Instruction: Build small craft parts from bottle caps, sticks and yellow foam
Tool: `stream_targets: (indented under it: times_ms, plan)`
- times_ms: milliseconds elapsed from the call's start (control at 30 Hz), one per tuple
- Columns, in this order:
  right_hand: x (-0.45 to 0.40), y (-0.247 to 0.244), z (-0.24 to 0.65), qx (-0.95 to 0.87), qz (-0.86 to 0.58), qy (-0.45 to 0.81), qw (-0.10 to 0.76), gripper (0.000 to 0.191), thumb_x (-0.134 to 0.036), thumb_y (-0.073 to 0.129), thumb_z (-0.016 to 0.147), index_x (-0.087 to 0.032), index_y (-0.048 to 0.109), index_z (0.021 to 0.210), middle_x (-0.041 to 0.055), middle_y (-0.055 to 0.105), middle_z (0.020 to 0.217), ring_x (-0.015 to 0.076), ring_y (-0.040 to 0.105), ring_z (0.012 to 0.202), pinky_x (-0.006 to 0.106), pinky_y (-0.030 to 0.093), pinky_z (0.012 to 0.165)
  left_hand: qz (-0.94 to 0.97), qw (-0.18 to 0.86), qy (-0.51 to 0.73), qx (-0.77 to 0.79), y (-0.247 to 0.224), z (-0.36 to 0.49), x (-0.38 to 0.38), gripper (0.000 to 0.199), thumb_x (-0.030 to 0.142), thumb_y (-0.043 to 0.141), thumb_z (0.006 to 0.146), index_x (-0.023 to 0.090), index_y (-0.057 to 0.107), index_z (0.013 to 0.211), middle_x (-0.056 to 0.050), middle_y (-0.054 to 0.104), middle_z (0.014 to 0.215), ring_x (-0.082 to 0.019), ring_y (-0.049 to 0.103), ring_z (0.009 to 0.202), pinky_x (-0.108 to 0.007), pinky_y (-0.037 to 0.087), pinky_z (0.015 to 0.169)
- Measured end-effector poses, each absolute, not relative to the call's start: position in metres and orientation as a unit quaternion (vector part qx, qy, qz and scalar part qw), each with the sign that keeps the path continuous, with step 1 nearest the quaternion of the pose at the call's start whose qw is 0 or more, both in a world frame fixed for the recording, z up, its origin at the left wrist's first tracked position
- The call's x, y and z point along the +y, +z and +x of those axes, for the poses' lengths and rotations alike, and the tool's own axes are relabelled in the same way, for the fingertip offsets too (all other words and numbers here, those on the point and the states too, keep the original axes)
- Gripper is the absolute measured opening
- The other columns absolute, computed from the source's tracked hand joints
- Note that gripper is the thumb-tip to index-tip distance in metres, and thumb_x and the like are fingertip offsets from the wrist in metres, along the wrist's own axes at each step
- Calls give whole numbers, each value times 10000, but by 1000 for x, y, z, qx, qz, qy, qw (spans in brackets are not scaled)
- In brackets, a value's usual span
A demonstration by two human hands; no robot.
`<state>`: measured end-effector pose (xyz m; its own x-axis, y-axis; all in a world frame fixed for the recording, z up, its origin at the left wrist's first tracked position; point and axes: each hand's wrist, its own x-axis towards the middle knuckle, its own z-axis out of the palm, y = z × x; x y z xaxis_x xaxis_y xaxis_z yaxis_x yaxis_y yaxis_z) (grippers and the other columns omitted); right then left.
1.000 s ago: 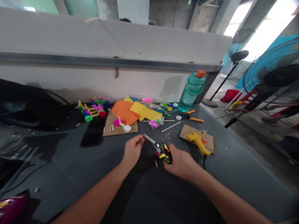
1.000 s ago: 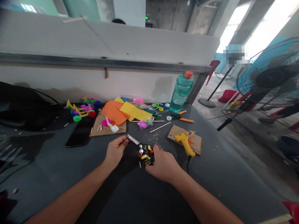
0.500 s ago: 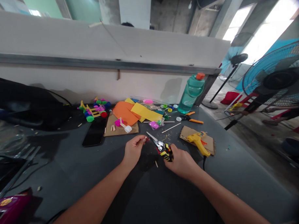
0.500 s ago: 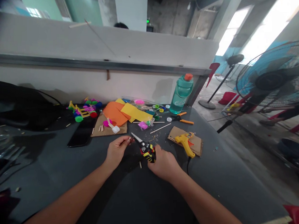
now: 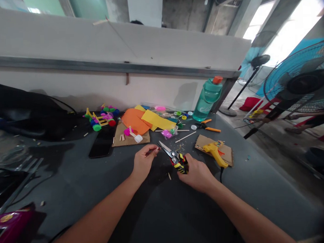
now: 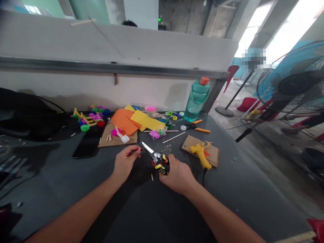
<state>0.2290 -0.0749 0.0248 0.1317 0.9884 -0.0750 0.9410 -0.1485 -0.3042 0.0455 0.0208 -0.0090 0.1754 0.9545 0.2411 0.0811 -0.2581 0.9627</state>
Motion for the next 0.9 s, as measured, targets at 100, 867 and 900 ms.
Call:
stream_targets:
  times_ms: [100, 867, 900]
  plan:
    - [-76, 24, 228, -662, -733, 124, 96, 331, -367, 588, 701, -184, 459, 945, 41, 644, 804, 206, 610, 696, 259, 254, 565, 619, 447, 502, 406, -9, 46, 21, 159, 313, 621, 746, 165, 660, 790, -5, 642, 727, -126, 576, 599, -229, 484, 586]
    - [-79, 23, 228, -698, -710, 86, 47, 295, -349, 534, 722, -188, 434, 948, 50, 648, 777, 217, 625, 684, 270, 239, 542, 652, 382, 509, 412, -9, 41, 18, 113, 258, 605, 744, 170, 674, 728, -10, 663, 723, -152, 598, 694, -247, 475, 667]
    - [-79, 22, 227, -698, -709, 81, 49, 292, -350, 533, 726, -187, 432, 946, 52, 650, 781, 218, 627, 685, 272, 242, 542, 654, 380, 507, 414, -8, 41, 18, 111, 259, 607, 743, 170, 672, 726, -9, 663, 718, -152, 600, 692, -247, 477, 666]
